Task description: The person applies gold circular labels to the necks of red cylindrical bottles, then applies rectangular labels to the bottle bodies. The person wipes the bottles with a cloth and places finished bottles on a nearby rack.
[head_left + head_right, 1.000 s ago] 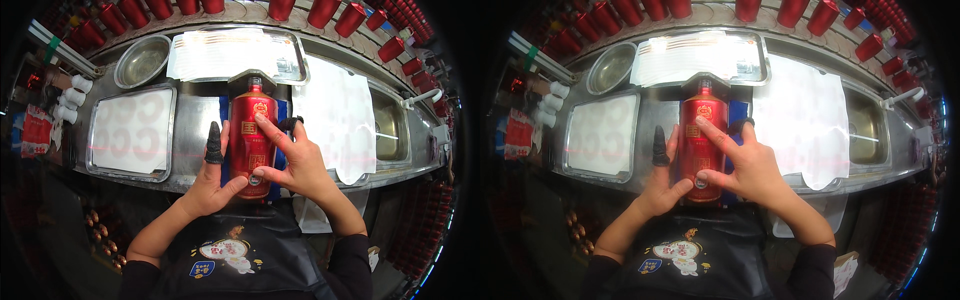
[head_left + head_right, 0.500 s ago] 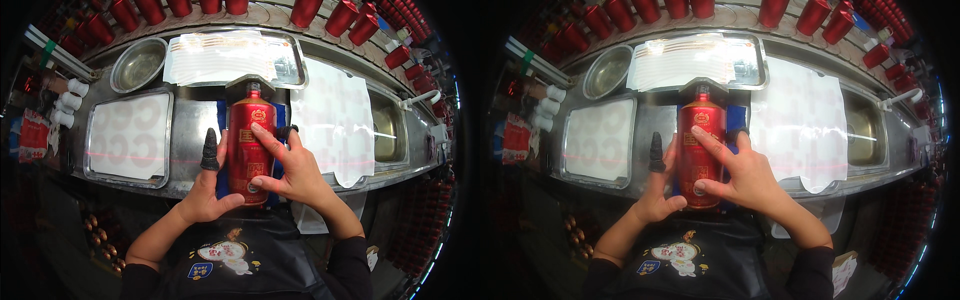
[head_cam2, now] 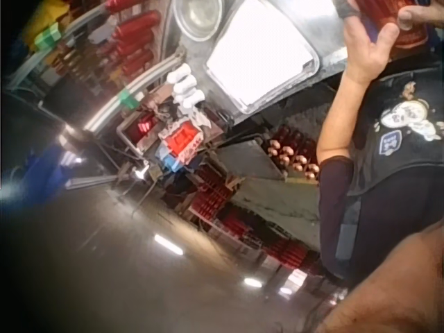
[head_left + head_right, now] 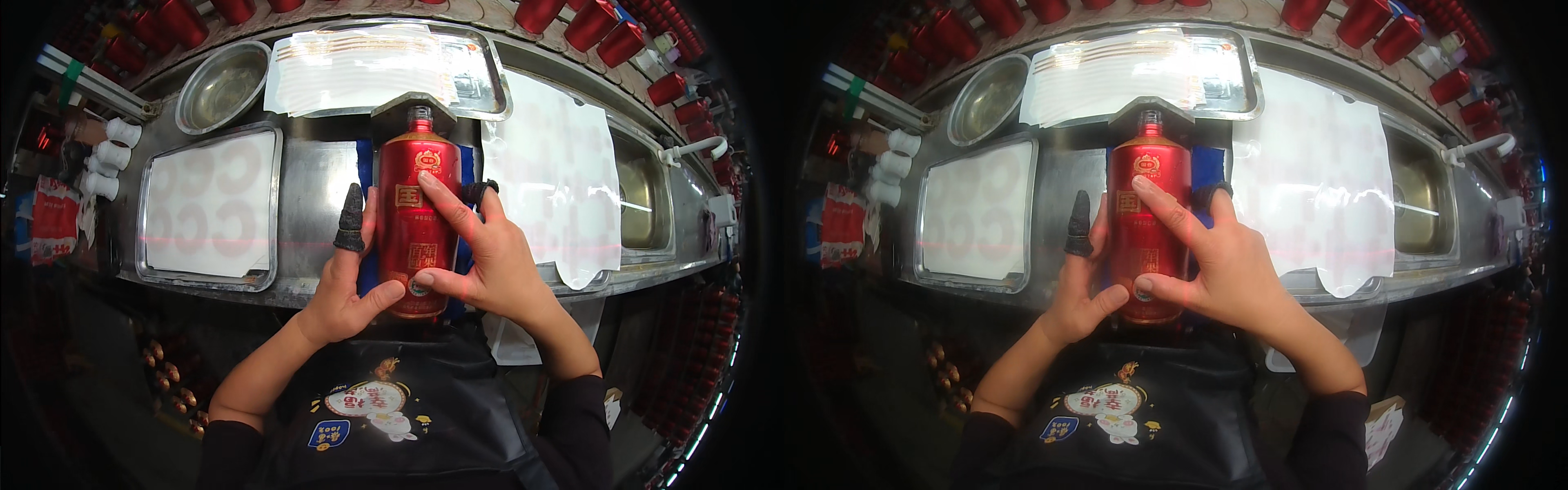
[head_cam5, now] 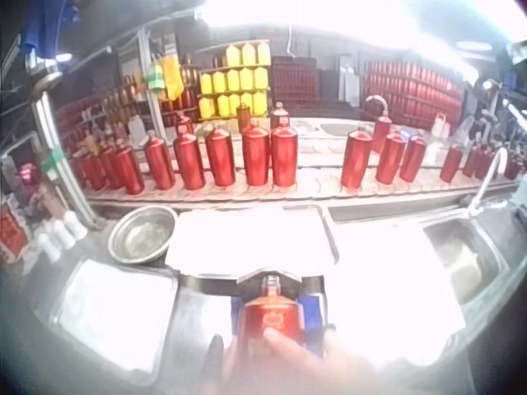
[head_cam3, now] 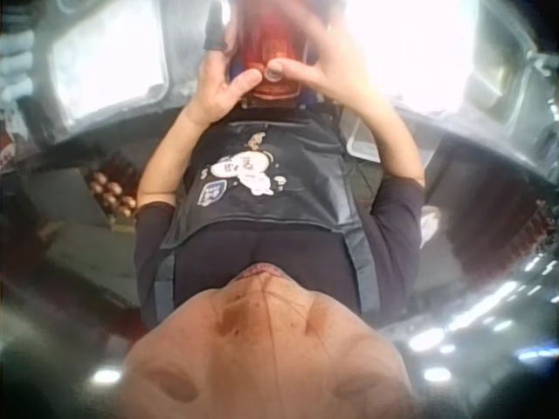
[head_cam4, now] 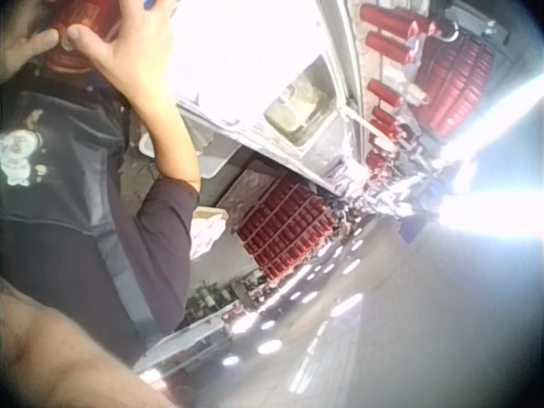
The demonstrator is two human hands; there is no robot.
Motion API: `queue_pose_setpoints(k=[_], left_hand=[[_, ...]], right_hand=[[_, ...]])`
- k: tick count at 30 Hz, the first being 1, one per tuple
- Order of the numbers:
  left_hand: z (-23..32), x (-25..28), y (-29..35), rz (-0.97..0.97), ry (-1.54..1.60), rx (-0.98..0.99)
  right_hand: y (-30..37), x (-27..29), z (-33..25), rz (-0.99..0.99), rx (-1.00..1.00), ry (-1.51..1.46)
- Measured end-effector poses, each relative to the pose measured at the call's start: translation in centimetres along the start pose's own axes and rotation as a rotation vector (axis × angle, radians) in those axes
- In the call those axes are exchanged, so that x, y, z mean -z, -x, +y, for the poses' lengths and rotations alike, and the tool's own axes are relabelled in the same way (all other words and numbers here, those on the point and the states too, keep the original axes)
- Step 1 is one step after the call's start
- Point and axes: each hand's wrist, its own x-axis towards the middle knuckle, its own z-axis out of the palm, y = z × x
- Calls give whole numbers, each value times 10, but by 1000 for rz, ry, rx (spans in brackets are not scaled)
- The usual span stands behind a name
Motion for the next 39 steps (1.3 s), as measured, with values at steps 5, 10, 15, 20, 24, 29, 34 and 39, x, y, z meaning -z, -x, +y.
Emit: queue_pose_setpoints(k=[5,10,15,20,24,29,34,39], left_hand=[[-1,-1,1,35,92,-7],[0,-4,0,58,49,-12],[1,-4,-1,44,18,15],[0,-1,-1,48,-15,-7],[0,-3,-3,59,35,29],[0,-3,-5,70,101,-7],[-3,-2,-2,114,288,45],[-5,-3,-1,49,133,35]], right_hand=[[5,6,4,3,-65,-90],[9,2,6,6,4,-61],[8,-2,7,4,22,-37],[11,-2,7,-24,-71,-87],[14,-5,8,55,53,-84],[16,-5,16,-26,-33,-128],[22,-6,24,-11,-10,-258],[27,-11,30,-27,44,-179]])
